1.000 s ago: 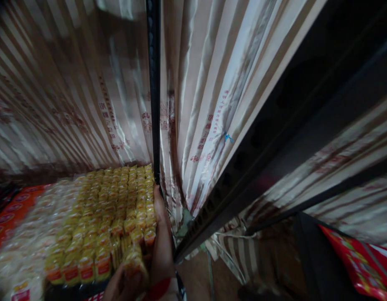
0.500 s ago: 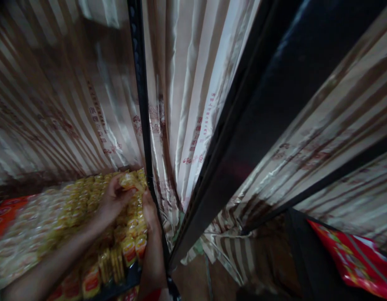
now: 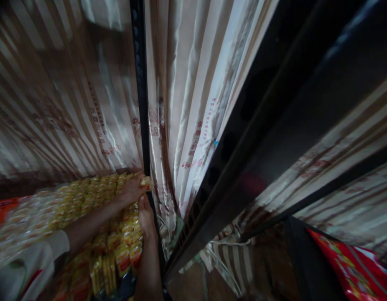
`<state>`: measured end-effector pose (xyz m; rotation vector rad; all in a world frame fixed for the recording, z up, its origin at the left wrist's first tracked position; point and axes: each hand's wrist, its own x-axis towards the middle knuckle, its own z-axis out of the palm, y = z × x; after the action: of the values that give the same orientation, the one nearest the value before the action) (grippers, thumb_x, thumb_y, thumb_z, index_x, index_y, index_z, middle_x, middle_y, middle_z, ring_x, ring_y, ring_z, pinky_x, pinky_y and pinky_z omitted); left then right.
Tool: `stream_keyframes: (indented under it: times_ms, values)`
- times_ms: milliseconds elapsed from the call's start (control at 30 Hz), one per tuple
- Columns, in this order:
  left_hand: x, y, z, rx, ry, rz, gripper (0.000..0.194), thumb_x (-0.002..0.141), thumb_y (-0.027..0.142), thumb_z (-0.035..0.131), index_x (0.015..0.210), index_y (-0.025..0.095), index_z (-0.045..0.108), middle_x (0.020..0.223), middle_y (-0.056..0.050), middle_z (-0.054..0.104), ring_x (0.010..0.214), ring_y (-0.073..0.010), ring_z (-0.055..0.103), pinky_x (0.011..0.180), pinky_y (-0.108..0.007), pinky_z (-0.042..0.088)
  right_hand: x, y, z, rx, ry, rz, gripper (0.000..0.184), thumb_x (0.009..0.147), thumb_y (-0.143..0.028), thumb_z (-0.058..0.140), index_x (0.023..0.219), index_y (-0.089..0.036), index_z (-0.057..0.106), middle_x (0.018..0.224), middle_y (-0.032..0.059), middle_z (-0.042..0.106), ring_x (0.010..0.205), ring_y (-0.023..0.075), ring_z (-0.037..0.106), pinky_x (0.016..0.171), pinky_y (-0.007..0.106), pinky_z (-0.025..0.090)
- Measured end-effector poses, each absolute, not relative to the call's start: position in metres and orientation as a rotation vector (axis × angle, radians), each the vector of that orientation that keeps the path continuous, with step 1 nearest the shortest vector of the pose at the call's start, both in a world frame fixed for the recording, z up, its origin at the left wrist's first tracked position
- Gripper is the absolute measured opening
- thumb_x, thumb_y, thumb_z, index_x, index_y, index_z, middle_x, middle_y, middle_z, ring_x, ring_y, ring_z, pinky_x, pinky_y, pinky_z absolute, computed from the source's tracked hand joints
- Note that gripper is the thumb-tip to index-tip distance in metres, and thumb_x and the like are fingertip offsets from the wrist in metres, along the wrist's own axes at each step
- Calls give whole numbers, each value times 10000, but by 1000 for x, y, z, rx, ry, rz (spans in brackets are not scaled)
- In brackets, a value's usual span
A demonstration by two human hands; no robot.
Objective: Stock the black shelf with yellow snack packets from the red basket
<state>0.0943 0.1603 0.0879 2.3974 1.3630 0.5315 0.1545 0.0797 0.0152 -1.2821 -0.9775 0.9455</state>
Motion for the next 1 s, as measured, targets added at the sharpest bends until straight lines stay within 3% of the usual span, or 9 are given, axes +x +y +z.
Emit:
stream_keyframes:
  times_ms: [167, 333, 500, 733, 1000]
  values:
    - [96, 168, 87, 2458, 1285, 446, 420, 755, 182, 536, 1174, 207, 509, 1063, -54, 646, 994, -181, 591, 853, -275, 445, 155, 79, 17, -1304, -970, 972, 568, 864, -549, 377, 1310, -207, 468, 1382, 51, 444, 1320, 202, 339, 1115, 384, 210]
    - [96, 174, 88, 2519, 1272, 353, 373, 727, 181, 532, 1098, 208, 559, 986, -46, 673, 927, -176, 617, 809, -256, 454, 154, 81, 16, -1308, -1002, 994, 579, 875, -553, 332, 1325, -205, 444, 1389, 52, 438, 1322, 187, 334, 1116, 365, 190]
    - [100, 178, 87, 2692, 1290, 162, 298, 678, 189, 550, 963, 196, 633, 882, -64, 676, 861, -211, 610, 733, -287, 458, 154, 91, 1, -1323, -1036, 891, 524, 874, -523, 350, 1238, -197, 539, 1307, 72, 526, 1242, 192, 437, 1073, 343, 274]
    - [106, 177, 83, 2848, 1234, 223, 225, 639, 209, 581, 825, 137, 685, 954, -131, 618, 1000, -276, 488, 845, -383, 386, 155, 90, 1, -1428, -1042, 811, 423, 881, -443, 354, 1100, -206, 628, 1140, 66, 624, 1071, 188, 538, 988, 338, 368]
    - [119, 181, 71, 2810, 1250, 147, 158, 682, 180, 556, 755, 118, 682, 937, -162, 617, 1015, -294, 449, 890, -433, 308, 155, 89, 5, -1408, -1049, 805, 415, 874, -364, 343, 1158, -167, 574, 1259, 107, 542, 1178, 201, 472, 1047, 378, 311]
